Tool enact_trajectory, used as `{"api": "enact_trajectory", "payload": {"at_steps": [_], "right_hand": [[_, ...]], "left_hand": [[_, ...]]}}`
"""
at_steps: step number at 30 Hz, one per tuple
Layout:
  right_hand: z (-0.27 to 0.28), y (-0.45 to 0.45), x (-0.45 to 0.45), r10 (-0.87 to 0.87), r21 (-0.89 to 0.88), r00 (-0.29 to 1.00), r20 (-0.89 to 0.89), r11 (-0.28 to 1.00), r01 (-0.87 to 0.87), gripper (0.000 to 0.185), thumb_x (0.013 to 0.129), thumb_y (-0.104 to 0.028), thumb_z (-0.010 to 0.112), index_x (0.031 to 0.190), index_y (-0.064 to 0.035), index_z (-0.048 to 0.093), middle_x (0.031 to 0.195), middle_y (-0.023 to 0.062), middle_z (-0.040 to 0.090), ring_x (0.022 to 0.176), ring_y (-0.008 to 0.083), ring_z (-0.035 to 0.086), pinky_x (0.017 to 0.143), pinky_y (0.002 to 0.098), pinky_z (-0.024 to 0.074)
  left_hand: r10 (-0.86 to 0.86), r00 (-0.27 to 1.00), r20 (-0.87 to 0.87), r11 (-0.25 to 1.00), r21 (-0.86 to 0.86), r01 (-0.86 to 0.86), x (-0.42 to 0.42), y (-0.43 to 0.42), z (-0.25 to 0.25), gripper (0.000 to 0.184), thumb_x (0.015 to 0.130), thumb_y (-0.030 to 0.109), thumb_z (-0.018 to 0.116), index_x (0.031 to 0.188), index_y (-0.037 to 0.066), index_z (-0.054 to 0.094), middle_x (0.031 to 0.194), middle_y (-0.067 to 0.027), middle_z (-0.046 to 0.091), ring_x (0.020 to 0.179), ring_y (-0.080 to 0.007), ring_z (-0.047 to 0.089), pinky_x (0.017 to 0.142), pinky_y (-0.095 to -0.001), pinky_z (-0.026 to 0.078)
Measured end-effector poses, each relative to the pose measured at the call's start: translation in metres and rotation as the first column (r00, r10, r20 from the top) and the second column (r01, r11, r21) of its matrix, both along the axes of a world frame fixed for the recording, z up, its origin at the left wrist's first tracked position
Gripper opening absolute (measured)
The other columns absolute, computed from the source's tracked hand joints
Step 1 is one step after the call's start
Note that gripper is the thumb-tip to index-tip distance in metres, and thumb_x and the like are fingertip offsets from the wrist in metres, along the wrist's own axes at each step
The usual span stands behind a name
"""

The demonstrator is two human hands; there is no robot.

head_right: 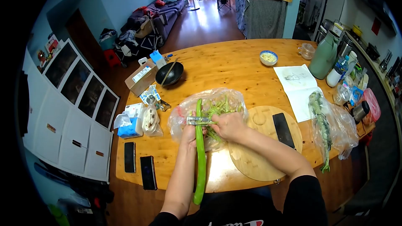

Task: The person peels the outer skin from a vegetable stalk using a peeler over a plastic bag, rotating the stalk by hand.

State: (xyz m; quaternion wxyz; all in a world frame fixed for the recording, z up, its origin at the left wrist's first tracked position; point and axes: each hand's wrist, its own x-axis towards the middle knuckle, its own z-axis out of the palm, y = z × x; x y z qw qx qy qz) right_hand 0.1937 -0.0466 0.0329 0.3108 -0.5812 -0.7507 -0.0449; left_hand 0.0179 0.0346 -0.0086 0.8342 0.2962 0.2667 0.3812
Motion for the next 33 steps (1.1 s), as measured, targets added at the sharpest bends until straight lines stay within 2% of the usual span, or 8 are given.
{"api": "enact_trajectory", "payload": {"at_steps": [6,12,19,21,22,24,28,33], "right_hand": [[0.001,0.01,0.004,-0.093,0.018,0.995,0.026,0.996,0.092,0.021,0.089,-0.032,0.068,0.085,-0.0128,0.06,0.062,0.0106,0.064,0.058,0.0327,0.065,0.05,0.0463,0.0488],[0.003,0.021,0.012,-0.172,-0.037,0.984,-0.051,0.985,0.171,0.024,0.092,-0.036,0.064,0.094,-0.0126,0.069,0.065,0.015,0.066,0.061,0.0375,0.066,0.054,0.0495,0.0502],[0.007,0.032,0.027,-0.358,-0.235,0.934,-0.011,0.908,0.346,0.037,0.1,-0.042,0.05,0.111,-0.0135,0.072,0.075,0.0186,0.069,0.073,0.0411,0.067,0.065,0.0537,0.0514],[0.009,0.028,0.027,-0.337,-0.108,0.937,-0.094,0.939,0.327,0.036,0.1,-0.042,0.051,0.099,-0.012,0.07,0.074,0.0178,0.068,0.072,0.0415,0.066,0.062,0.0535,0.05],[0.01,0.026,0.026,-0.321,-0.043,0.938,-0.132,0.947,0.318,0.036,0.1,-0.042,0.051,0.093,-0.0113,0.069,0.074,0.0173,0.067,0.072,0.0417,0.065,0.061,0.0534,0.0492],[0.012,0.023,0.028,-0.338,-0.112,0.925,-0.172,0.94,0.322,0.035,0.099,-0.042,0.052,0.092,-0.0107,0.067,0.075,0.017,0.068,0.072,0.0418,0.065,0.061,0.0533,0.0491],[0.018,0.013,0.023,-0.35,-0.151,0.923,-0.16,0.933,0.328,0.032,0.097,-0.04,0.057,0.086,-0.0105,0.064,0.074,0.0152,0.067,0.068,0.0411,0.064,0.059,0.051,0.0488],[0.006,-0.002,0.001,-0.133,0.011,0.991,0.0,0.991,0.133,0.027,0.095,-0.038,0.061,0.087,-0.0127,0.059,0.066,0.011,0.066,0.059,0.0338,0.065,0.051,0.0471,0.0489]], "left_hand": [[0.01,1.0,0.001,0.997,-0.073,-0.01,0.0,0.001,-0.01,0.023,0.11,0.032,0.043,0.103,0.011,0.05,0.078,-0.0058,0.054,0.059,-0.0144,0.053,0.046,-0.0269,0.045],[-0.107,0.991,0.082,0.988,-0.103,0.115,-0.004,0.002,-0.005,0.024,0.109,0.037,0.044,0.105,0.013,0.049,0.075,-0.0039,0.052,0.056,-0.0132,0.05,0.044,-0.0252,0.042],[-0.104,0.985,0.136,0.991,-0.069,0.115,-0.005,-0.002,0.001,0.037,0.108,0.041,0.045,0.133,0.014,0.048,0.076,-0.002,0.051,0.056,-0.0112,0.048,0.044,-0.0233,0.041],[-0.112,0.975,0.194,0.987,-0.094,0.133,-0.008,-0.001,-0.003,0.048,0.107,0.043,0.046,0.146,0.015,0.042,0.078,-0.0013,0.051,0.057,-0.0106,0.049,0.045,-0.0216,0.043],[-0.103,0.973,0.207,0.988,-0.097,0.125,-0.009,-0.002,-0.005,0.045,0.107,0.043,0.047,0.141,0.014,0.045,0.078,-0.0016,0.053,0.057,-0.0107,0.05,0.045,-0.0215,0.044],[-0.084,0.969,0.232,0.989,-0.1,0.11,-0.01,-0.001,-0.006,0.04,0.106,0.042,0.05,0.133,0.013,0.05,0.079,-0.0021,0.055,0.057,-0.0109,0.053,0.044,-0.0214,0.047],[-0.02,0.997,0.071,0.996,-0.09,0.026,-0.009,0.004,-0.011,0.028,0.105,0.037,0.056,0.118,0.011,0.056,0.082,-0.0018,0.059,0.06,-0.0099,0.058,0.046,-0.023,0.051],[0.028,0.999,0.047,0.992,-0.124,-0.022,-0.003,0.008,-0.024,0.027,0.105,0.035,0.056,0.108,0.009,0.057,0.082,-0.0035,0.06,0.057,-0.0103,0.057,0.044,-0.0232,0.05]]}}
